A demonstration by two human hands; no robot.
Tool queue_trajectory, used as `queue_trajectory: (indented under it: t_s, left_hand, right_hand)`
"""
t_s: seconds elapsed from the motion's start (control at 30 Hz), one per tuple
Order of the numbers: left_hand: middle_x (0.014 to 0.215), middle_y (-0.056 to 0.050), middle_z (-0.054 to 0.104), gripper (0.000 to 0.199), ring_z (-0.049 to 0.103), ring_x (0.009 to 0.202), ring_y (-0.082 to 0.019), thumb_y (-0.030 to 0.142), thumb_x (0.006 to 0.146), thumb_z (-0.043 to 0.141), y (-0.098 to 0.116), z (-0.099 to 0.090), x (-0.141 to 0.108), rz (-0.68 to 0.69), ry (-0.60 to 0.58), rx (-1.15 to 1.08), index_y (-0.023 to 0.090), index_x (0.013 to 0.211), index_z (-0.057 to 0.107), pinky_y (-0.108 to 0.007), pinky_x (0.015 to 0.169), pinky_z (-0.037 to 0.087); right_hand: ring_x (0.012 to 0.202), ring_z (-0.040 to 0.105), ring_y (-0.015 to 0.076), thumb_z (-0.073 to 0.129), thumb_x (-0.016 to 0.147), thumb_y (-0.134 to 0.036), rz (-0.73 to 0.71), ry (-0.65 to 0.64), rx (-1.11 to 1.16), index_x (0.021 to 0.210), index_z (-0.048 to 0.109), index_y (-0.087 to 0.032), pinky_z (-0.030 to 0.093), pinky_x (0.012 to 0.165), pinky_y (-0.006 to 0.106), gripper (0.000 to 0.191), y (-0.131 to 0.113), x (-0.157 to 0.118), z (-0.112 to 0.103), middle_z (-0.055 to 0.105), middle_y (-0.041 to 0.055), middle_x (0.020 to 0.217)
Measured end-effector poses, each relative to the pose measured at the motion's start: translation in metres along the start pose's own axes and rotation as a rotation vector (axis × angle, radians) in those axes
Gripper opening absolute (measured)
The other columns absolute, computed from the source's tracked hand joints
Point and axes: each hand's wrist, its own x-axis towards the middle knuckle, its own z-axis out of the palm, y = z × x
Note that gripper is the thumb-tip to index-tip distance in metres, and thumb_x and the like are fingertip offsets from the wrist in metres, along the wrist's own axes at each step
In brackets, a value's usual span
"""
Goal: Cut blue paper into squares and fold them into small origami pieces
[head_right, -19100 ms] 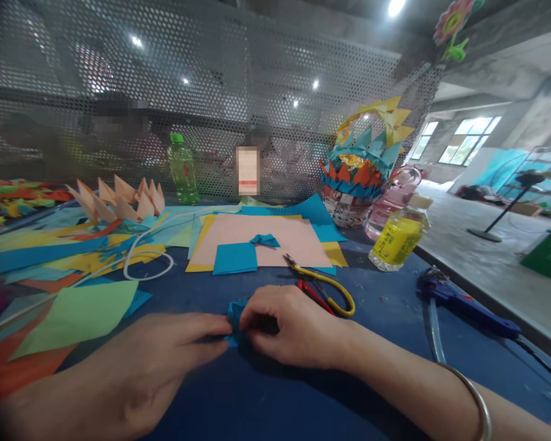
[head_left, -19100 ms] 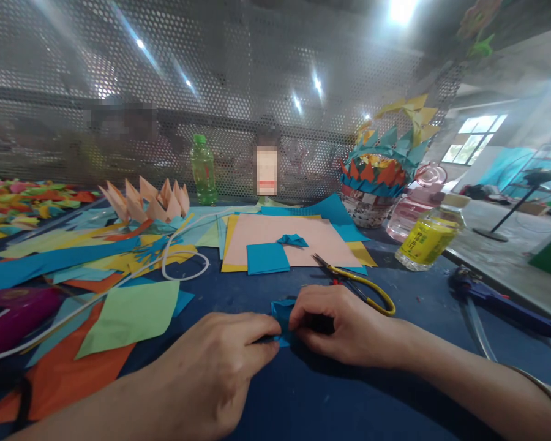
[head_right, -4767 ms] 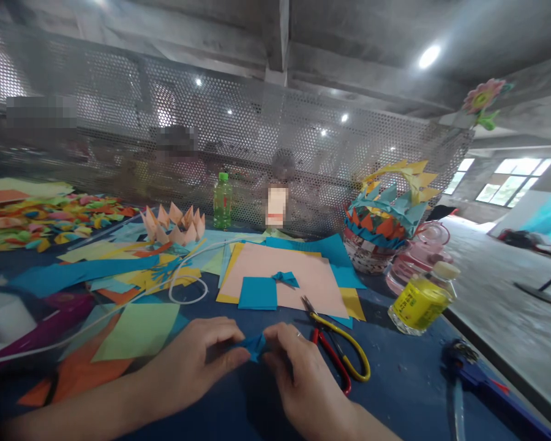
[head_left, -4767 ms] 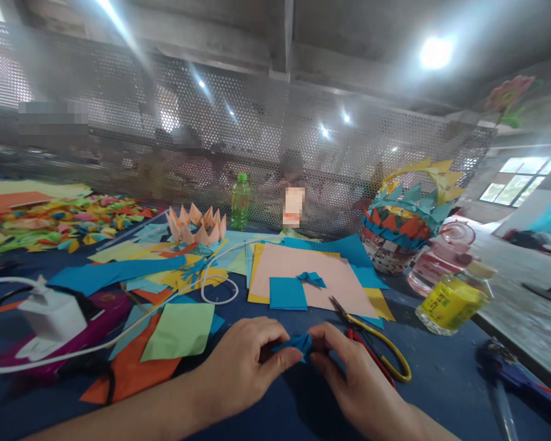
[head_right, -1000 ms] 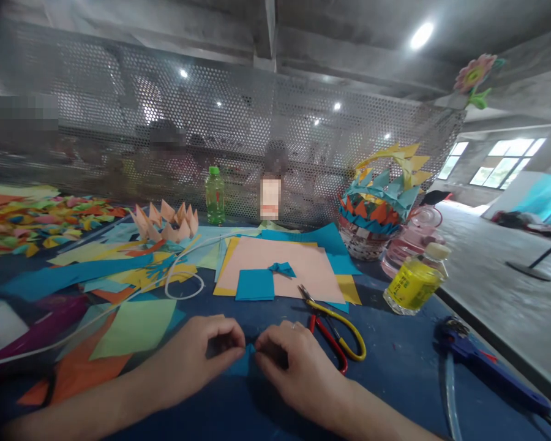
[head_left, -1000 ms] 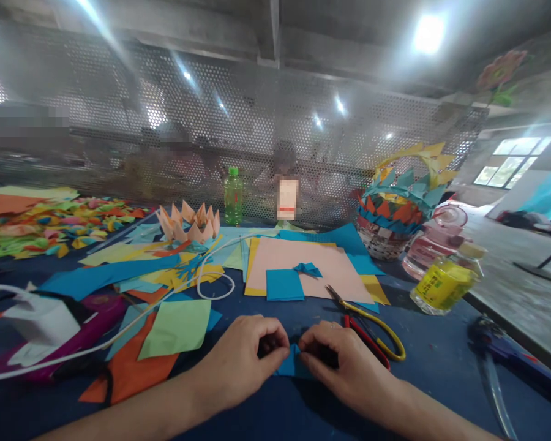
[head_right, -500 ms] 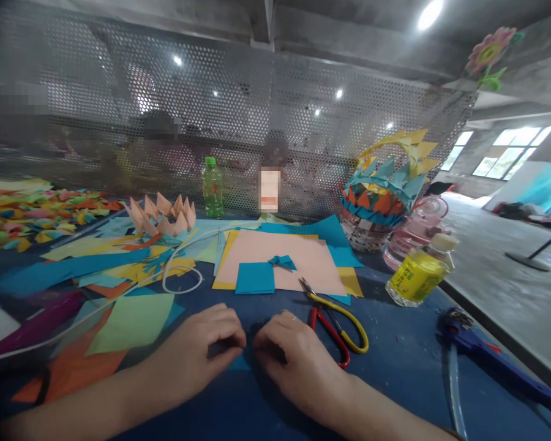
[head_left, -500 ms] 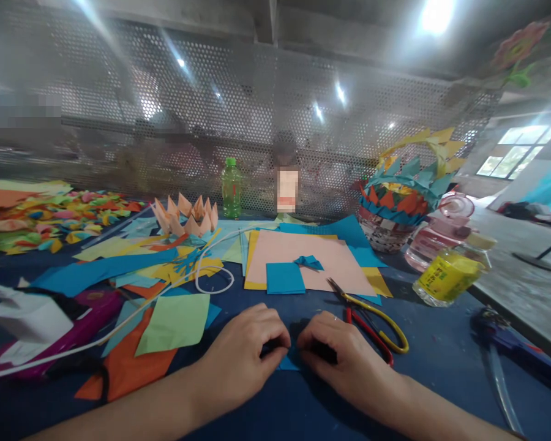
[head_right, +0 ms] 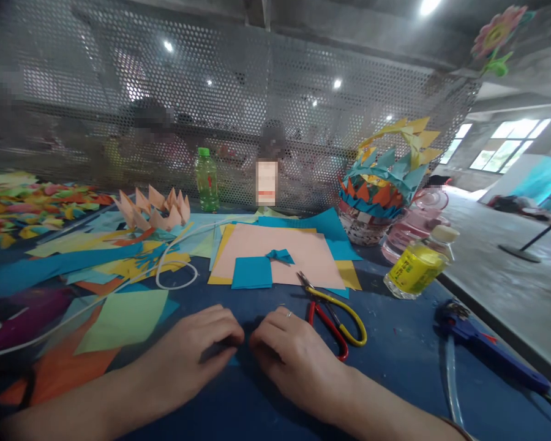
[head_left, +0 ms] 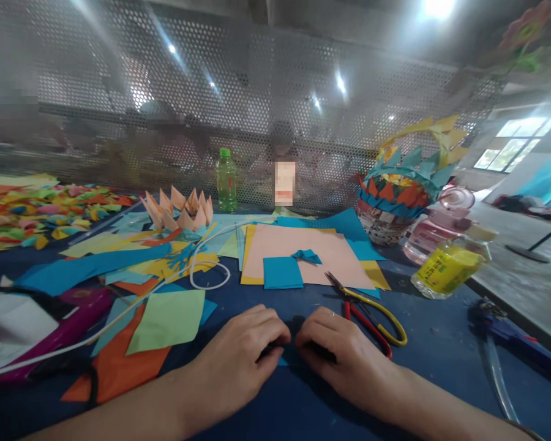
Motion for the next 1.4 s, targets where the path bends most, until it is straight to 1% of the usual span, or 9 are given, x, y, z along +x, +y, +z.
queue_trajectory:
  t_s: [0.13, 0.3, 0.43, 0.63, 0.8, 0.9, 1.07, 1.2, 1.4]
  left_hand:
    - [0.084, 0.0, 0.059, 0.019, 0.052, 0.082, -0.015, 0.002, 0.087, 0.048, -0.001, 0.001, -0.002, 0.033, -0.003, -0.004, 0.02, 0.086, 0.056, -0.026, 0.074, 0.038]
    - [0.085, 0.0, 0.057, 0.019, 0.049, 0.083, -0.015, 0.002, 0.089, 0.046, -0.003, 0.002, -0.005, 0.125, -0.031, 0.081, 0.019, 0.084, 0.055, -0.027, 0.074, 0.036]
    - [0.088, -0.001, 0.055, 0.022, 0.047, 0.084, -0.016, 0.0, 0.089, 0.042, -0.002, 0.001, -0.007, 0.15, -0.075, 0.121, 0.018, 0.083, 0.053, -0.028, 0.075, 0.035]
    - [0.092, -0.002, 0.055, 0.024, 0.046, 0.085, -0.017, -0.002, 0.089, 0.04, 0.002, -0.002, -0.007, 0.156, -0.125, 0.171, 0.018, 0.085, 0.053, -0.029, 0.076, 0.036]
    - [0.093, -0.003, 0.054, 0.024, 0.045, 0.086, -0.018, -0.003, 0.087, 0.041, 0.004, -0.004, -0.007, 0.169, -0.159, 0.232, 0.017, 0.085, 0.053, -0.032, 0.078, 0.037]
    - [0.092, -0.003, 0.054, 0.023, 0.045, 0.085, -0.019, -0.003, 0.084, 0.043, 0.006, -0.005, -0.008, 0.195, -0.157, 0.266, 0.017, 0.084, 0.053, -0.032, 0.077, 0.038]
    - [0.087, -0.004, 0.054, 0.021, 0.045, 0.081, -0.019, -0.003, 0.079, 0.046, 0.009, -0.005, -0.009, 0.236, -0.119, 0.322, 0.017, 0.081, 0.053, -0.03, 0.074, 0.041]
    - [0.087, -0.004, 0.054, 0.021, 0.046, 0.083, -0.02, -0.002, 0.077, 0.047, 0.006, 0.001, -0.011, 0.242, -0.105, 0.353, 0.017, 0.083, 0.055, -0.031, 0.075, 0.042]
    - [0.086, -0.004, 0.053, 0.026, 0.045, 0.083, -0.02, -0.005, 0.067, 0.049, 0.005, 0.007, -0.012, 0.243, -0.081, 0.377, 0.016, 0.082, 0.056, -0.03, 0.073, 0.043]
  right_hand:
    - [0.076, 0.056, 0.0154, 0.05, 0.09, -0.009, -0.062, 0.003, -0.035, 0.085, 0.061, -0.018, 0.045, 0.075, 0.029, 0.016, 0.001, 0.0, 0.0, 0.062, 0.0045, 0.08]
    - [0.078, 0.054, 0.0169, 0.043, 0.092, -0.007, -0.152, -0.062, -0.103, 0.089, 0.061, -0.015, 0.046, 0.076, 0.031, 0.02, 0.002, 0.0, -0.003, 0.062, 0.0065, 0.08]
    - [0.079, 0.053, 0.0177, 0.041, 0.093, -0.006, -0.207, -0.103, -0.155, 0.091, 0.062, -0.015, 0.046, 0.073, 0.031, 0.023, -0.001, 0.001, -0.008, 0.062, 0.0078, 0.083]
    - [0.08, 0.051, 0.0184, 0.04, 0.093, -0.006, -0.241, -0.128, -0.203, 0.092, 0.063, -0.014, 0.047, 0.074, 0.031, 0.025, -0.004, 0.001, -0.013, 0.062, 0.0082, 0.085]
    - [0.083, 0.05, 0.0189, 0.037, 0.094, -0.005, -0.239, -0.188, -0.217, 0.096, 0.063, -0.013, 0.046, 0.077, 0.032, 0.027, -0.004, -0.001, -0.015, 0.061, 0.0086, 0.088]
    - [0.083, 0.048, 0.019, 0.035, 0.095, -0.006, -0.245, -0.203, -0.225, 0.098, 0.063, -0.012, 0.046, 0.077, 0.033, 0.029, -0.003, -0.002, -0.015, 0.06, 0.0092, 0.088]
    - [0.081, 0.047, 0.0189, 0.039, 0.093, -0.004, -0.292, -0.167, -0.249, 0.095, 0.062, -0.01, 0.046, 0.075, 0.032, 0.025, -0.001, -0.004, -0.013, 0.058, 0.009, 0.086]
    - [0.079, 0.047, 0.0192, 0.041, 0.09, -0.003, -0.317, -0.172, -0.273, 0.092, 0.063, -0.01, 0.045, 0.072, 0.033, 0.023, 0.0, -0.004, -0.012, 0.058, 0.0094, 0.085]
    - [0.078, 0.047, 0.0193, 0.04, 0.09, -0.003, -0.312, -0.147, -0.29, 0.09, 0.064, -0.009, 0.045, 0.071, 0.032, 0.024, 0.0, -0.004, -0.01, 0.057, 0.0096, 0.084]
